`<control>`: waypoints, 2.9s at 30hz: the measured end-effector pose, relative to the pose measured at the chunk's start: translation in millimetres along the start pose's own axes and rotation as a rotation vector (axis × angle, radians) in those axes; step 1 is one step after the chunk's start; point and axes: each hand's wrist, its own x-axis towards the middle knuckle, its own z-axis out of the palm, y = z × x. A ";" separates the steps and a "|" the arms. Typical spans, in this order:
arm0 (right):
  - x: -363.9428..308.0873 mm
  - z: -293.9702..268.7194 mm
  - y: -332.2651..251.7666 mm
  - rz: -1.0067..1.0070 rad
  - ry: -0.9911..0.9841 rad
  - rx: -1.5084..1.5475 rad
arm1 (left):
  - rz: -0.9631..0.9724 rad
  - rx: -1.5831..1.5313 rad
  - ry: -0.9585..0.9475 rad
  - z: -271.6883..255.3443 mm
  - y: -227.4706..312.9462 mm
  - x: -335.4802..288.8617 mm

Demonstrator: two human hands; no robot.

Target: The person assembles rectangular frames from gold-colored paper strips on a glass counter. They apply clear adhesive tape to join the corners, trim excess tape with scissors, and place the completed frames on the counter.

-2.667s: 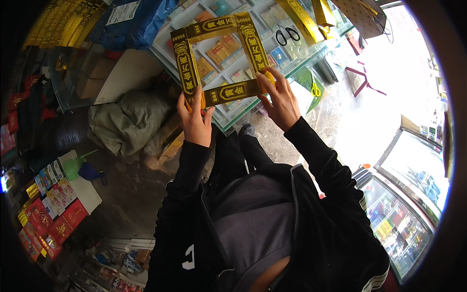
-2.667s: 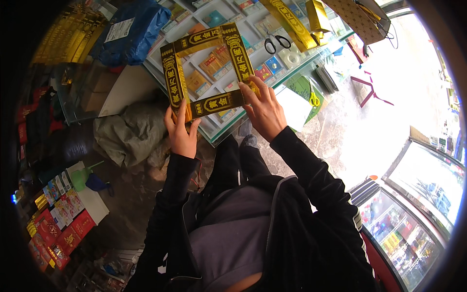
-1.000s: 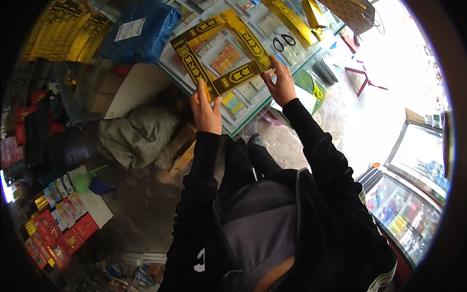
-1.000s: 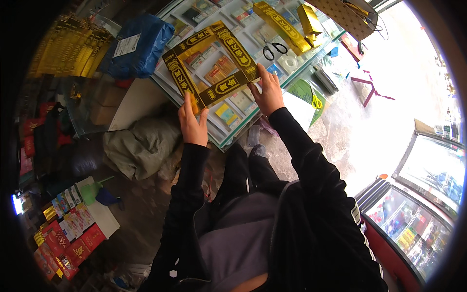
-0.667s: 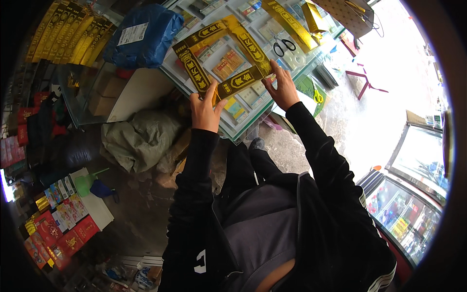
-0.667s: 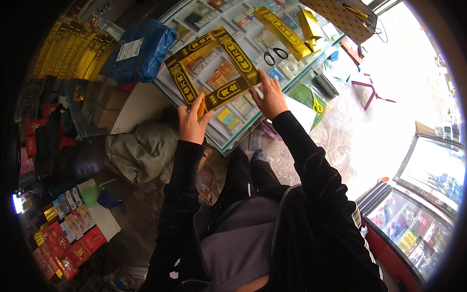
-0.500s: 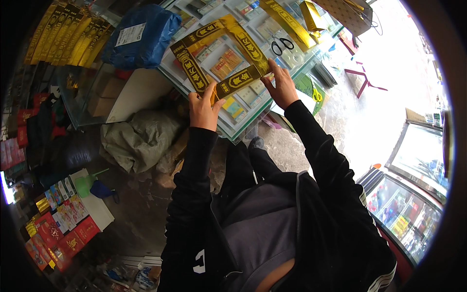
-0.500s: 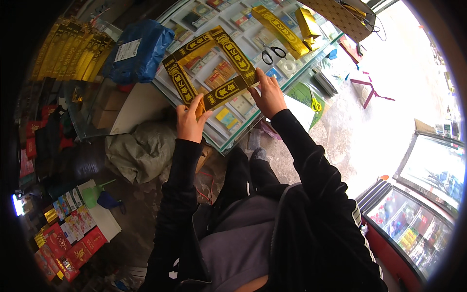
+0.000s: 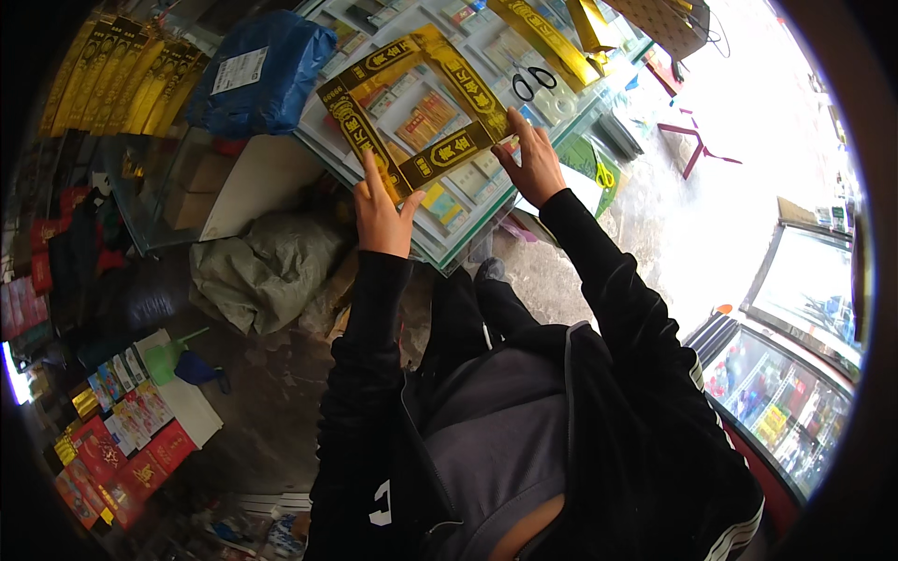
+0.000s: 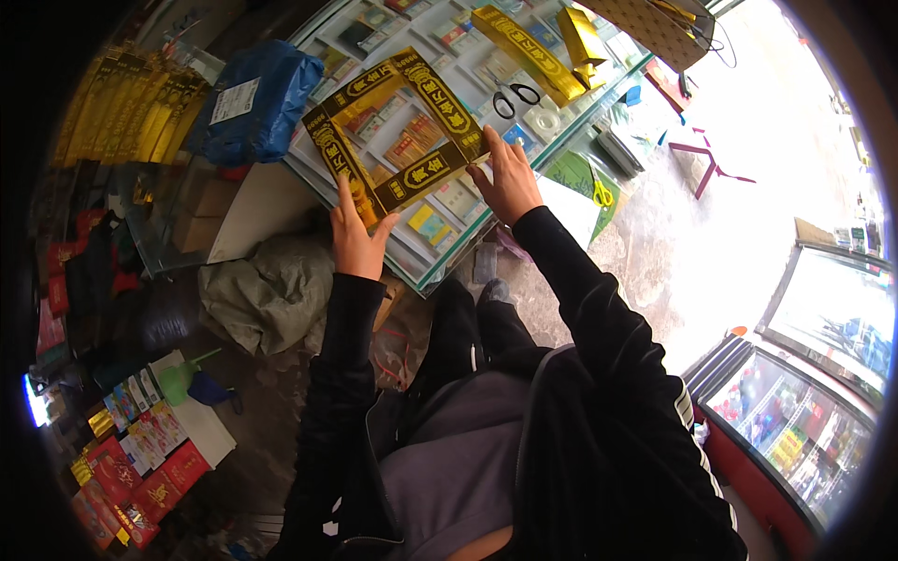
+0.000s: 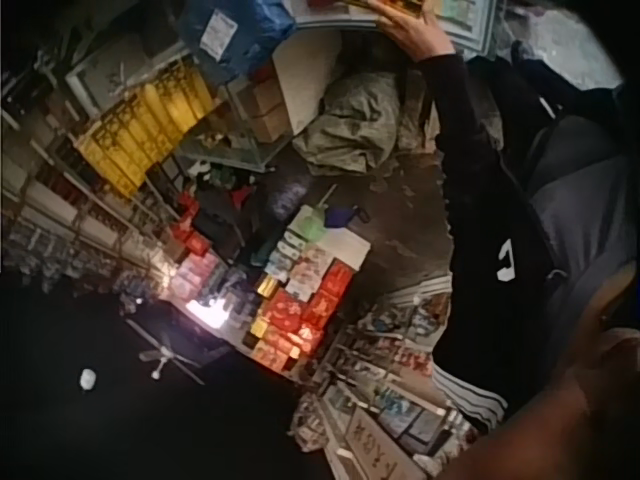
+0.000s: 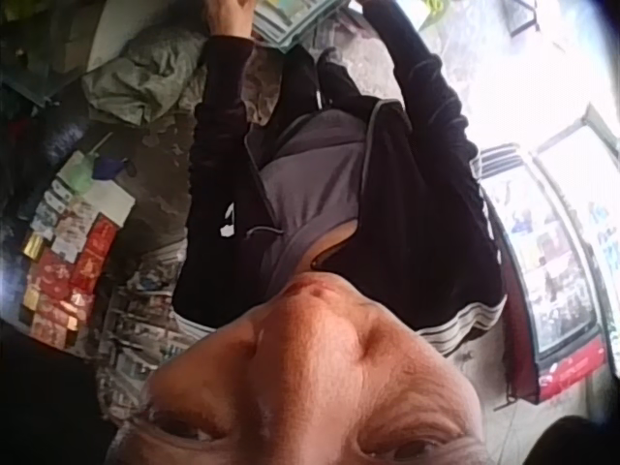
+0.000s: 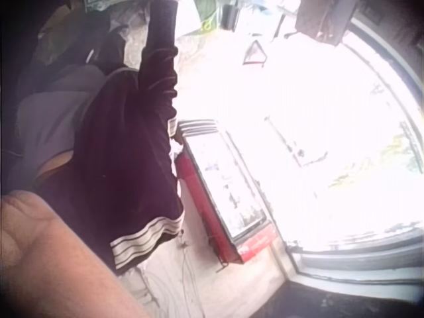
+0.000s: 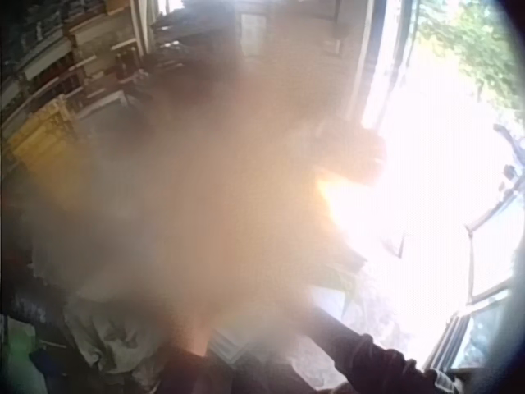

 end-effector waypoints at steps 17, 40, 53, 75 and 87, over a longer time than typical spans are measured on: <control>-6.0 -0.3 5.0 -0.035 0.080 0.117 | 0.028 -0.157 0.038 0.5 -20.4 -3.6; -33.3 -13.6 -3.7 0.053 0.113 0.145 | 0.043 -0.249 0.038 16.1 -6.9 -51.7; -10.0 -32.5 47.4 0.164 0.140 0.246 | 0.190 -0.309 -0.405 45.4 30.9 -114.2; -10.7 -17.6 60.6 0.108 0.195 0.348 | 0.193 -0.229 -0.325 46.2 27.9 -102.4; -61.5 8.5 -23.5 0.092 0.043 0.256 | 0.129 -0.094 0.034 -11.9 -37.9 -17.5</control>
